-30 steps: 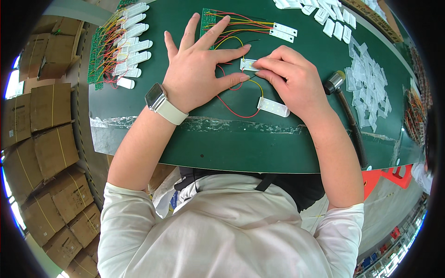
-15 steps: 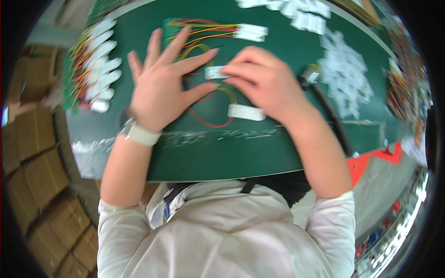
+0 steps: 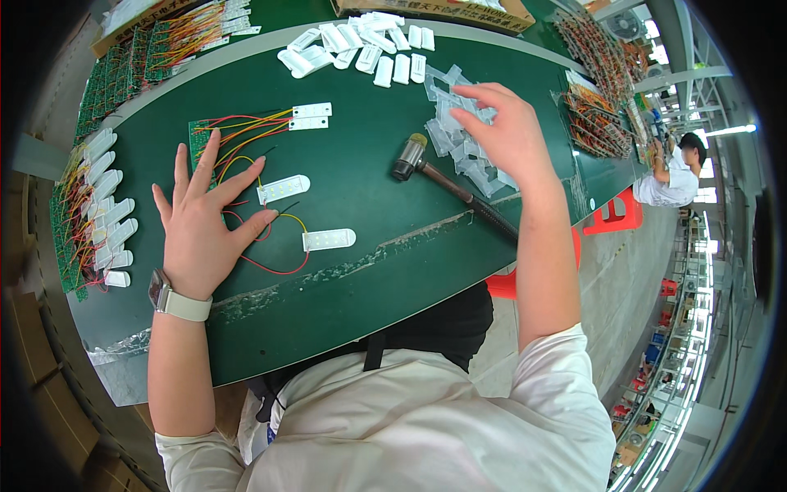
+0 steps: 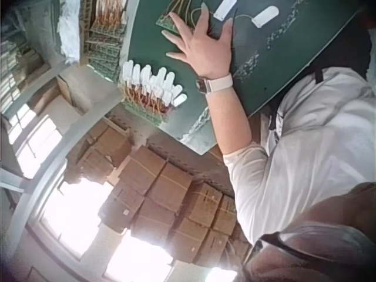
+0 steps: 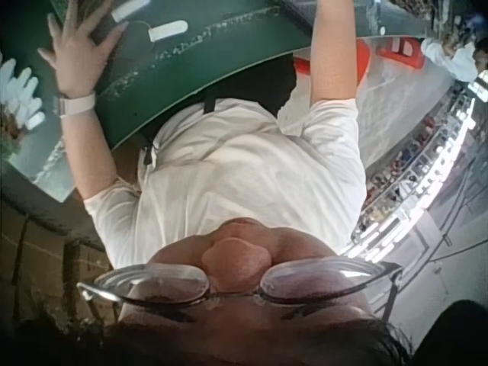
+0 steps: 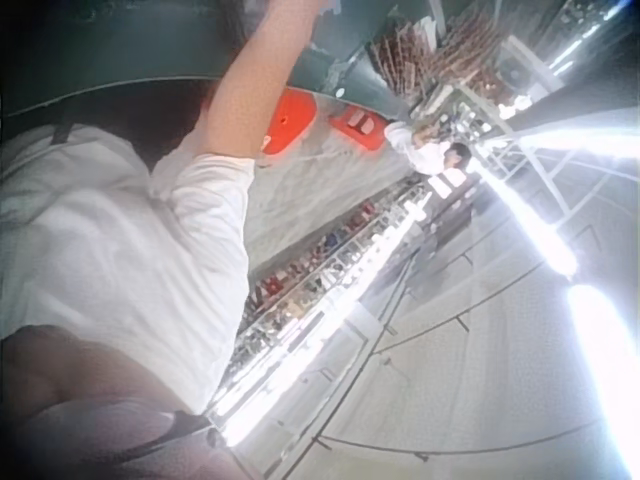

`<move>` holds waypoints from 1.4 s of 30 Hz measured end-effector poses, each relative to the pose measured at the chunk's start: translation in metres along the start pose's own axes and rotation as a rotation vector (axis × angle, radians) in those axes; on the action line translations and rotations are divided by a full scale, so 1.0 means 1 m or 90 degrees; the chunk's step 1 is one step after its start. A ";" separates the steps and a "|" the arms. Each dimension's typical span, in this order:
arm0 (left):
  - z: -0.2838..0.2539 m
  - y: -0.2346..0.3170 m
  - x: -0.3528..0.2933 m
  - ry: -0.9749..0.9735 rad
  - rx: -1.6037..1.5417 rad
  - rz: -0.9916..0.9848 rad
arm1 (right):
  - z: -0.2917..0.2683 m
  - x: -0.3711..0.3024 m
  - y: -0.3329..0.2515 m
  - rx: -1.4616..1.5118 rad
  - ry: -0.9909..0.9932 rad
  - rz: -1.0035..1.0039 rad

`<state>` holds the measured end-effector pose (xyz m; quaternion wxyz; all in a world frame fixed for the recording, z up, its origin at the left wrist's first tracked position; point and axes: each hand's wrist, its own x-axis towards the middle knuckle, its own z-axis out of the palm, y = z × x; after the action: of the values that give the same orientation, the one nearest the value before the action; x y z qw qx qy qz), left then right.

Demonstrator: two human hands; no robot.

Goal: The person attaches small white plastic LED covers onto a green circuit board by hand, then taps them into place with a small hammer.

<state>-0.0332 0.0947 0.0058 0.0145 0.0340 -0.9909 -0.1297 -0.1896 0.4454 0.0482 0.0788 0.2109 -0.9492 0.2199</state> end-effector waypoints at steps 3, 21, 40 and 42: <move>-0.001 0.002 -0.001 -0.002 -0.006 -0.014 | 0.000 0.017 0.029 0.090 -0.058 0.128; -0.007 0.006 -0.004 -0.014 -0.043 -0.030 | 0.007 0.072 0.012 0.013 -0.163 0.085; 0.007 -0.001 -0.009 0.044 -0.039 -0.005 | 0.051 0.000 -0.066 0.064 -0.129 -0.149; 0.007 -0.001 -0.009 0.044 -0.039 -0.005 | 0.051 0.000 -0.062 -0.003 -0.115 -0.197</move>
<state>-0.0245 0.0961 -0.0012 0.0492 0.0421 -0.9852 -0.1589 -0.1658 0.3721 0.0269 0.0264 0.3734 -0.9091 0.1829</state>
